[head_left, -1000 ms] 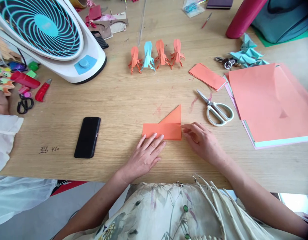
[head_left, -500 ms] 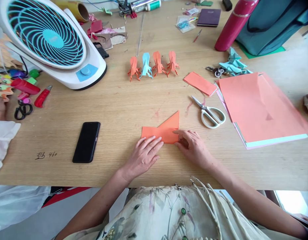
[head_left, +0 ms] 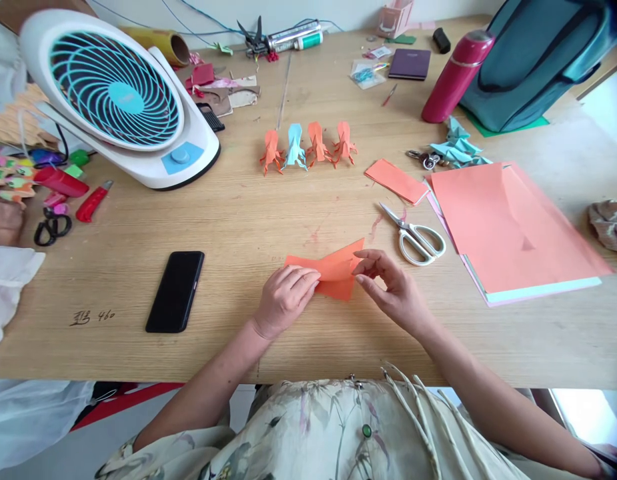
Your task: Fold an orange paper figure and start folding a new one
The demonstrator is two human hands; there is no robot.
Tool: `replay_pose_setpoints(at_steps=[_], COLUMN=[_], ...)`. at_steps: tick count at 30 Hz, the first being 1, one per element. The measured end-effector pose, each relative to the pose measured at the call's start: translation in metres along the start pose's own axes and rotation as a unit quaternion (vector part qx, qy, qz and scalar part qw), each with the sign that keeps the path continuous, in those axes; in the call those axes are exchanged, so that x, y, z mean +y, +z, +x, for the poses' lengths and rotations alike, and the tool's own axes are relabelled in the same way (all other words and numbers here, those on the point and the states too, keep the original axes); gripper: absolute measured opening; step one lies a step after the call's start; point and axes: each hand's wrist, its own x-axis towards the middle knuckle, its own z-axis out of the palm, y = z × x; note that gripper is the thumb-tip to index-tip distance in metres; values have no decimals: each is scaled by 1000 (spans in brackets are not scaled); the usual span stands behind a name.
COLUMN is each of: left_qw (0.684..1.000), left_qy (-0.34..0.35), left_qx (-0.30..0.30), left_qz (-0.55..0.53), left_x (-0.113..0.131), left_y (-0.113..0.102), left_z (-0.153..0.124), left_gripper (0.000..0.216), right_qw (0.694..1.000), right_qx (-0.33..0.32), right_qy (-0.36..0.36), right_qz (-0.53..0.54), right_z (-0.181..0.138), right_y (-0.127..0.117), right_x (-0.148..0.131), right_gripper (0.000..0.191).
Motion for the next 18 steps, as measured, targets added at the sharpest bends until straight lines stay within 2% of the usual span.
replay_pose_setpoints(at_steps=[2, 4, 7, 9, 12, 16, 18], left_qw=[1000, 999, 993, 987, 972, 958, 954], left_qy=[-9, -27, -68, -100, -146, -181, -191], left_qx=[20, 44, 82, 103, 112, 88, 89], left_qz=[-4, -14, -44, -78, -147, -205, -213], left_x=[-4, -9, -16, -20, -21, -17, -15], left_y=[-2, -6, -12, -16, -18, -11, -6], left_z=[8, 18, 33, 42, 52, 54, 51], left_gripper=[18, 16, 13, 12, 12, 12, 15], right_qw=[998, 990, 960, 942, 937, 949, 959], right_qx=[32, 50, 25, 15, 48, 62, 56], right_qy=[-38, -88, -141, -155, -157, -129, -104], right_qz=[-26, -100, -241, -298, -310, -281, -259], right_z=[3, 4, 5, 6, 10, 18, 20], right_y=[-6, -10, -12, -10, -5, 0, 4], right_x=[5, 12, 20, 22, 21, 20, 21], right_gripper=[29, 31, 41, 51, 58, 34, 29])
